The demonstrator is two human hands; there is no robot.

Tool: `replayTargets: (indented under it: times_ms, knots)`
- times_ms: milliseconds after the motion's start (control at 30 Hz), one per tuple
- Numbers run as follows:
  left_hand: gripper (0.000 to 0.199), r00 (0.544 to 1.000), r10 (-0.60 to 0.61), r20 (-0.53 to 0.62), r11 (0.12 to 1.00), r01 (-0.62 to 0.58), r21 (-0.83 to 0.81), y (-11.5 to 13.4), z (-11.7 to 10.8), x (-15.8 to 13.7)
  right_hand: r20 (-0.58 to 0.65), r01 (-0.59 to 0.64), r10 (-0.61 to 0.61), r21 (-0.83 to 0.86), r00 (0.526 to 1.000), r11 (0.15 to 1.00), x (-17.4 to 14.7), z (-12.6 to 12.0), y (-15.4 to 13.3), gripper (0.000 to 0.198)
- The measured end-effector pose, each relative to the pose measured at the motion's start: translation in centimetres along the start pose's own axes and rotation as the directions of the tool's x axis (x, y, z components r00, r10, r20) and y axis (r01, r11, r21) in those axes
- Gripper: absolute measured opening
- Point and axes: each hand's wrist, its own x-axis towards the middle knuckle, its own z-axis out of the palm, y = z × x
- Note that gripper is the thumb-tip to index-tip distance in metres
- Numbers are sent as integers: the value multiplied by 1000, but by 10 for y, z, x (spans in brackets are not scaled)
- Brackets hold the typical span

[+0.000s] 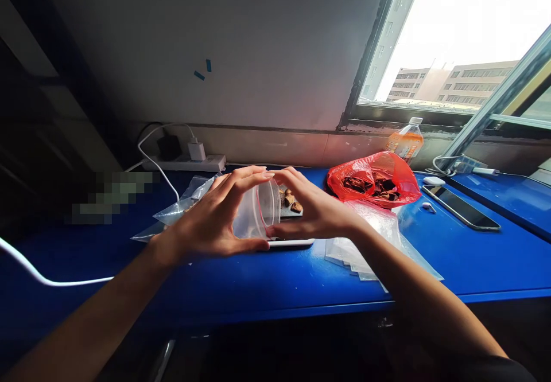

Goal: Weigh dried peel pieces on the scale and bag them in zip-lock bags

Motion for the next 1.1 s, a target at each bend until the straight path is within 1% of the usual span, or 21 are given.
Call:
replayTargets:
  times_ms: [67, 100, 167, 200, 233, 267, 333, 367, 400, 467, 533, 633, 767, 967, 1100]
  knots:
    - [95, 997, -48, -61, 995, 42, -93, 0, -2, -1, 1, -40, 40, 150, 999, 988, 1, -12, 7, 68]
    - [97, 993, -87, -85, 987, 75, -141, 0, -3, -2, -32, -79, 86, 184, 996, 980, 1, -16, 12, 65]
    - [100, 978, -179, -106, 961, 151, -230, 1, -5, -2, -141, -128, 151, 158, 978, 979, 3, -17, 26, 56]
    - [101, 970, -217, -108, 947, 182, -265, 1, -6, -2, -189, -122, 139, 102, 972, 987, 4, -13, 34, 54]
    - [101, 962, -248, -111, 934, 207, -292, 1, -6, -1, -204, -99, 102, 24, 974, 995, 6, -8, 43, 53]
    - [100, 956, -269, -119, 924, 221, -312, -1, -6, -1, -170, -63, 51, -65, 984, 996, 9, -1, 52, 53]
    - [99, 949, -271, -162, 917, 203, -344, -6, -4, 0, -22, 34, -40, -223, 999, 974, 16, 13, 69, 56]
    - [99, 946, -254, -201, 918, 170, -360, -9, -2, 0, 57, 81, -67, -278, 996, 957, 20, 19, 76, 56]
    - [101, 941, -228, -252, 920, 123, -372, -13, -1, 0, 120, 118, -84, -316, 989, 941, 24, 25, 82, 56]
    - [102, 933, -205, -295, 918, 78, -389, -19, 1, -1, 197, 163, -98, -350, 975, 923, 32, 32, 90, 53]
    - [100, 933, -199, -300, 915, 68, -398, -22, 2, -1, 224, 184, -109, -352, 969, 918, 39, 37, 93, 49]
    - [98, 936, -193, -294, 910, 59, -411, -21, 1, 0, 204, 192, -125, -352, 971, 916, 43, 41, 91, 42]
    - [97, 935, -205, -290, 891, 56, -451, -18, 1, 0, 166, 146, -88, -377, 982, 915, 44, 45, 87, 41]
    - [93, 932, -254, -260, 852, 88, -516, -19, 1, -1, 129, 75, -28, -382, 991, 921, 46, 47, 84, 40]
    - [91, 928, -248, -280, 864, 81, -498, -21, 1, 0, 103, 56, -22, -346, 994, 937, 47, 47, 84, 37]
